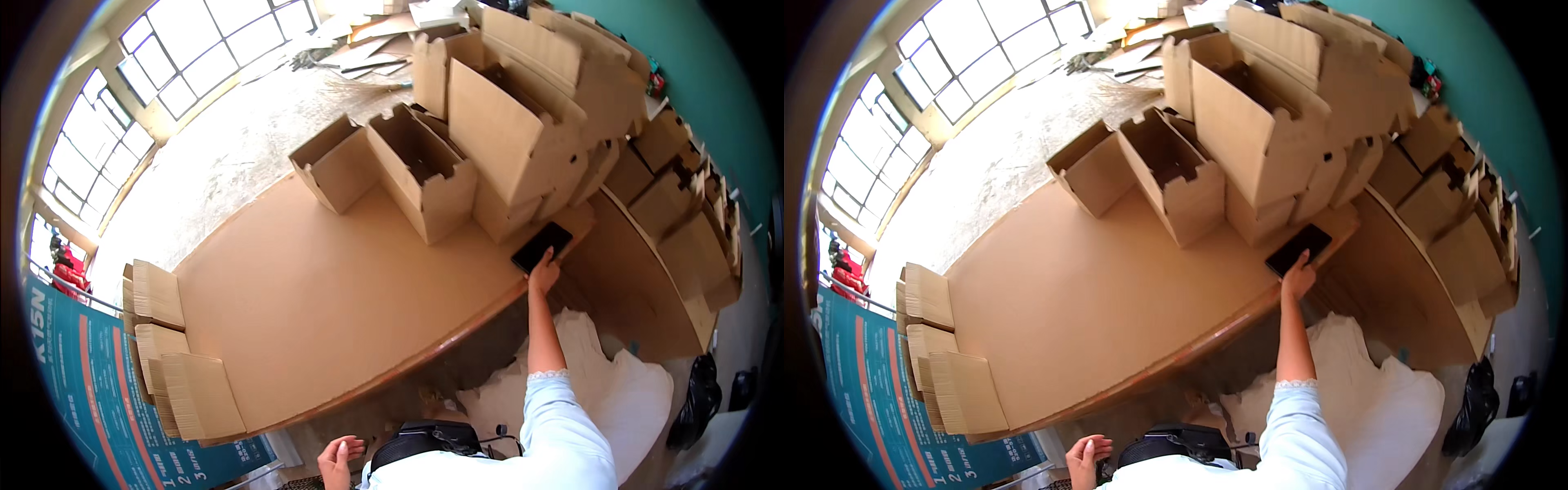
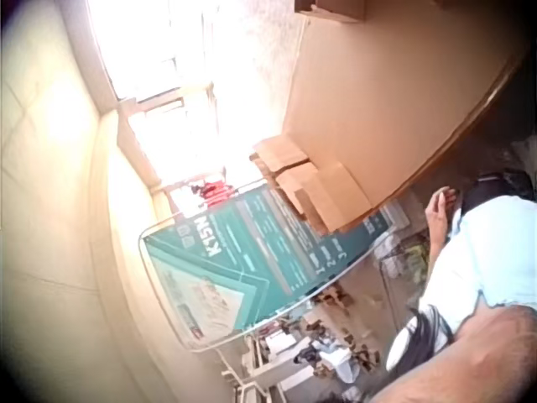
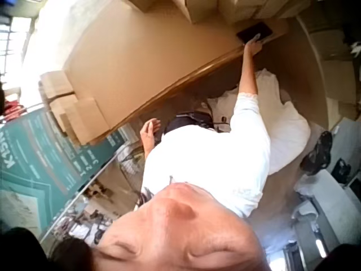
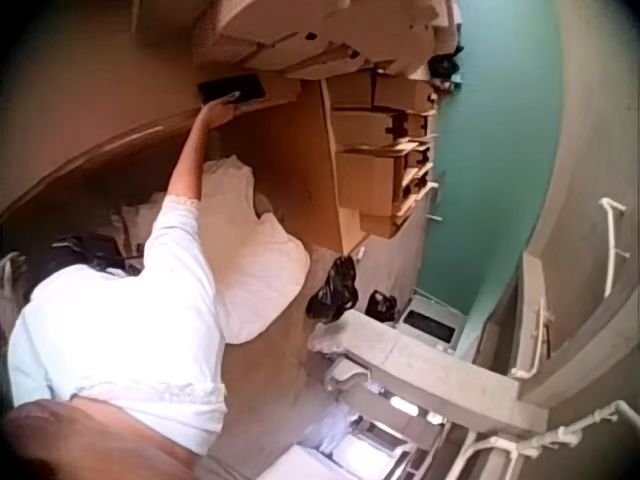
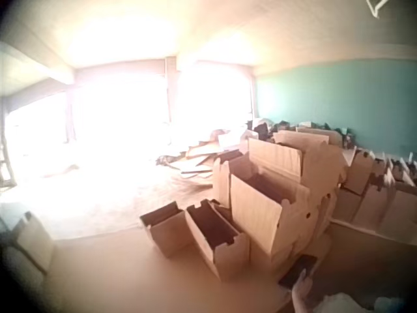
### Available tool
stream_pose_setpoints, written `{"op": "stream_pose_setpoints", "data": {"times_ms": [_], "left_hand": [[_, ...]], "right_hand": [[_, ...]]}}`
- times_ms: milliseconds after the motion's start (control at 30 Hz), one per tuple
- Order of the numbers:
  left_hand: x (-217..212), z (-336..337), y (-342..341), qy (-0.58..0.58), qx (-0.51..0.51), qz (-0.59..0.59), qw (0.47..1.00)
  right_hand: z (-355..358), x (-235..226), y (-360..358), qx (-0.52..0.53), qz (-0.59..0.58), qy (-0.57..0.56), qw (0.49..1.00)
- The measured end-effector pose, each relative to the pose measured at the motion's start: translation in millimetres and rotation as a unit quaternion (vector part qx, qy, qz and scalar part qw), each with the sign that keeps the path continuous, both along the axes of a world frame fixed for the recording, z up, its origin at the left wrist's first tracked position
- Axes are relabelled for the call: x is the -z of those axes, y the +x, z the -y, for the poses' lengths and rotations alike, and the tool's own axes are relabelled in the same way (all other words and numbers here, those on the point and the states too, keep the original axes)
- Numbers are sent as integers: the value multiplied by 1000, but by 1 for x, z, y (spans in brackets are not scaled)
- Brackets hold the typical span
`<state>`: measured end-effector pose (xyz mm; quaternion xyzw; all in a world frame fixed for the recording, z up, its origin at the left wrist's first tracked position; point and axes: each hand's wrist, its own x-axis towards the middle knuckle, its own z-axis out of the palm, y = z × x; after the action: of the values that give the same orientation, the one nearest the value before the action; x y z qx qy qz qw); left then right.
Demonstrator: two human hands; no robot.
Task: The person picks up plastic bottles from a shopping cart and places them into cardboard boxes on a table, then folds and closes the top flaps of the boxes.
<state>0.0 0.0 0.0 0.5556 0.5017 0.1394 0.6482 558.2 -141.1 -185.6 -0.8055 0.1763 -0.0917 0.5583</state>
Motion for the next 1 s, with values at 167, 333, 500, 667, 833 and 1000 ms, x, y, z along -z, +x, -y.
{"op": "stream_pose_setpoints", "data": {"times_ms": [167,333,500,667,833,1000], "left_hand": [[-24,-44,21,41,0,15,999],[-3,-51,11,38,-11,31,999],[30,-79,-6,74,5,65,995],[13,-110,-25,75,9,118,990],[14,-130,-44,84,-15,153,985],[49,-114,-72,63,-102,141,983]], "right_hand": [[-36,-40,13,-129,-125,-115,977],[-13,-94,14,-245,-185,-428,850],[-80,-184,-57,-398,47,-280,872],[-210,-278,-104,-411,382,-216,799],[-276,-251,-27,-405,193,-413,792],[-292,-241,-11,-405,105,-596,686]]}}
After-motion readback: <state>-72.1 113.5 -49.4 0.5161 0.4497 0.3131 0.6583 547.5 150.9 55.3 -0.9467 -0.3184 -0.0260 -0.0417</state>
